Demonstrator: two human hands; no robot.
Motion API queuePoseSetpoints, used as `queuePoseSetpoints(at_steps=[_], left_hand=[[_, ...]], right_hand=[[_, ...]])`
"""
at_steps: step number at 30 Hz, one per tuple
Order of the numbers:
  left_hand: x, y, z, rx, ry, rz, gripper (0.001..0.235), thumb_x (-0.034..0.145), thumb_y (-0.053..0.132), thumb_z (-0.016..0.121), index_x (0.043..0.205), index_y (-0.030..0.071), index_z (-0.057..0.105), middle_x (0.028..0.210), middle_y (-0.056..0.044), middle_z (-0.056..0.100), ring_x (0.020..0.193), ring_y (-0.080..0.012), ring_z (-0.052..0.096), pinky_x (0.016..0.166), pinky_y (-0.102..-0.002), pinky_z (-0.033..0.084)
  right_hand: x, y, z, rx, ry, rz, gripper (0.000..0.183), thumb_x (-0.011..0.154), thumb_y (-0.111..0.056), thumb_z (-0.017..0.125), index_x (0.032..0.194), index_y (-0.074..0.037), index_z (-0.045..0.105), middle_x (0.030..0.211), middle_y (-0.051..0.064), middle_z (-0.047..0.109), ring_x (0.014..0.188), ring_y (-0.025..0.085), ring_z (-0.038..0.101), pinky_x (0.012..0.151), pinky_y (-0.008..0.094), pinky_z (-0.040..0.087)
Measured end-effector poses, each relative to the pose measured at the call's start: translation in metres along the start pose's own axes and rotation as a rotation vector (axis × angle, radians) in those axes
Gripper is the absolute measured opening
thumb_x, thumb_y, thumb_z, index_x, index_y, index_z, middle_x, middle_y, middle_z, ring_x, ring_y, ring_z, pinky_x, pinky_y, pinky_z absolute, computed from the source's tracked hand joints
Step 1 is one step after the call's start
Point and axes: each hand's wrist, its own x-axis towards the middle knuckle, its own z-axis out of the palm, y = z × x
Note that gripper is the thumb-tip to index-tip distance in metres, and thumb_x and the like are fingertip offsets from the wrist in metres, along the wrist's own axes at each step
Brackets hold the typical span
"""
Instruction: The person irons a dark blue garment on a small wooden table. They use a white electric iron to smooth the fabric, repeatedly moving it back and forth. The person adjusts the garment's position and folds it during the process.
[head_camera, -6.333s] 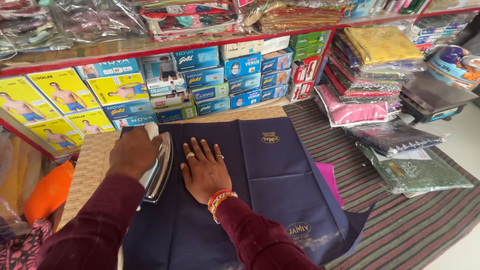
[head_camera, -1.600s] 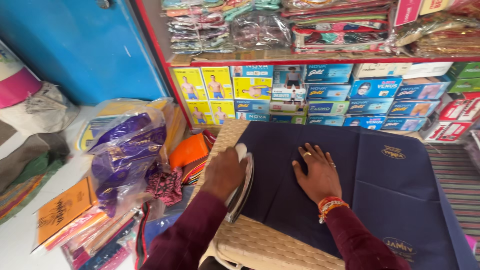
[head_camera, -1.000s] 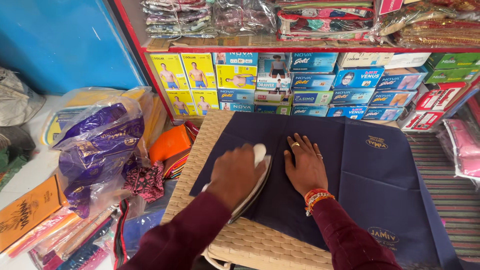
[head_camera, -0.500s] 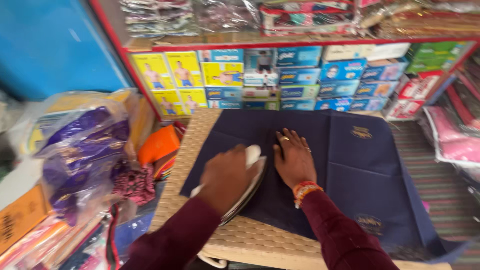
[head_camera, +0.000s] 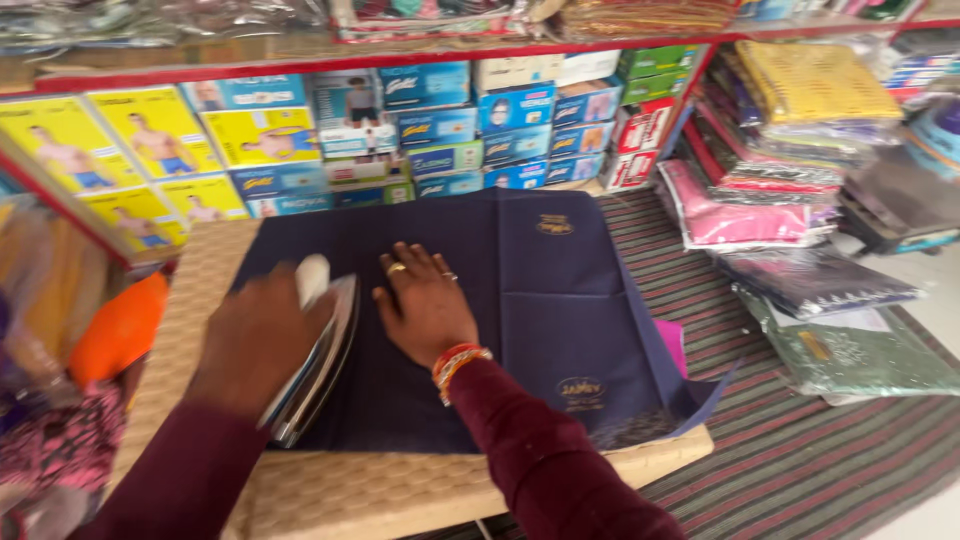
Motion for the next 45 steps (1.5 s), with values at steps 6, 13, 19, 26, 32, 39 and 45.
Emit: queuePoseSetpoints(at_steps=[6,13,19,26,32,39,45], left_hand=[[-0.005,-0.001,-0.007,0.062,-0.120,-0.114,0.052,0.094,0.053,0.063,0.106,0.002,0.067,0.100,-0.027,0.074,0.096,-0.0475,0.072,0.083,-0.057,0.057],[0.045,0.008,0.002,0.067,-0.012,-0.088,0.056,0.095,0.054,0.063,0.107,0.000,0.069,0.103,-0.030,0.073,0.098,-0.0486,0.072,0.084,-0.057,0.057],[-0.006,0.009,-0.005,0.073,-0.132,-0.091,0.052,0.095,0.053,0.061,0.107,0.003,0.066,0.099,-0.027,0.074,0.094,-0.0484,0.073,0.085,-0.057,0.058],[-0.013,0.005,-0.024,-0.085,-0.129,-0.068,0.049,0.090,0.049,0.065,0.101,0.002,0.070,0.099,-0.027,0.074,0.099,-0.0467,0.071,0.084,-0.057,0.055],[-0.034,-0.015,-0.058,-0.180,-0.027,-0.209,0.046,0.090,0.046,0.067,0.105,0.003,0.069,0.098,-0.028,0.072,0.098,-0.0474,0.069,0.082,-0.058,0.053],[-0.049,-0.022,-0.082,-0.157,0.045,-0.125,0.042,0.091,0.043,0.068,0.102,0.002,0.069,0.094,-0.029,0.072,0.096,-0.0455,0.071,0.082,-0.057,0.054],[-0.045,-0.005,-0.069,-0.174,-0.023,-0.128,0.042,0.090,0.044,0.067,0.105,0.005,0.069,0.099,-0.026,0.073,0.098,-0.0451,0.070,0.084,-0.056,0.055]], right_hand=[[-0.006,0.001,0.008,0.000,-0.016,0.016,0.049,0.101,-0.030,0.053,0.141,-0.002,0.057,0.153,0.020,0.051,0.148,0.034,0.041,0.124,0.048,0.027],[-0.005,0.000,0.004,0.005,-0.022,0.034,0.050,0.101,-0.031,0.053,0.141,-0.002,0.058,0.152,0.020,0.052,0.148,0.034,0.041,0.124,0.048,0.028],[-0.004,0.003,0.007,-0.004,-0.017,0.032,0.050,0.100,-0.033,0.055,0.140,-0.003,0.059,0.151,0.020,0.053,0.147,0.034,0.042,0.124,0.048,0.027],[-0.001,0.007,-0.002,0.059,-0.053,0.019,0.053,0.098,-0.040,0.057,0.140,-0.006,0.060,0.154,0.018,0.052,0.148,0.034,0.042,0.125,0.049,0.029],[-0.024,0.016,-0.030,-0.029,-0.128,0.011,0.061,0.100,-0.047,0.053,0.148,-0.009,0.049,0.161,0.017,0.038,0.152,0.037,0.026,0.121,0.061,0.016],[-0.042,-0.020,-0.016,-0.090,-0.173,0.173,0.064,0.099,-0.048,0.052,0.151,-0.014,0.044,0.162,0.014,0.033,0.152,0.036,0.023,0.121,0.061,0.011],[-0.020,-0.040,0.010,0.100,-0.119,0.146,0.063,0.098,-0.042,0.057,0.151,-0.010,0.045,0.162,0.020,0.032,0.152,0.040,0.023,0.121,0.059,0.017]])
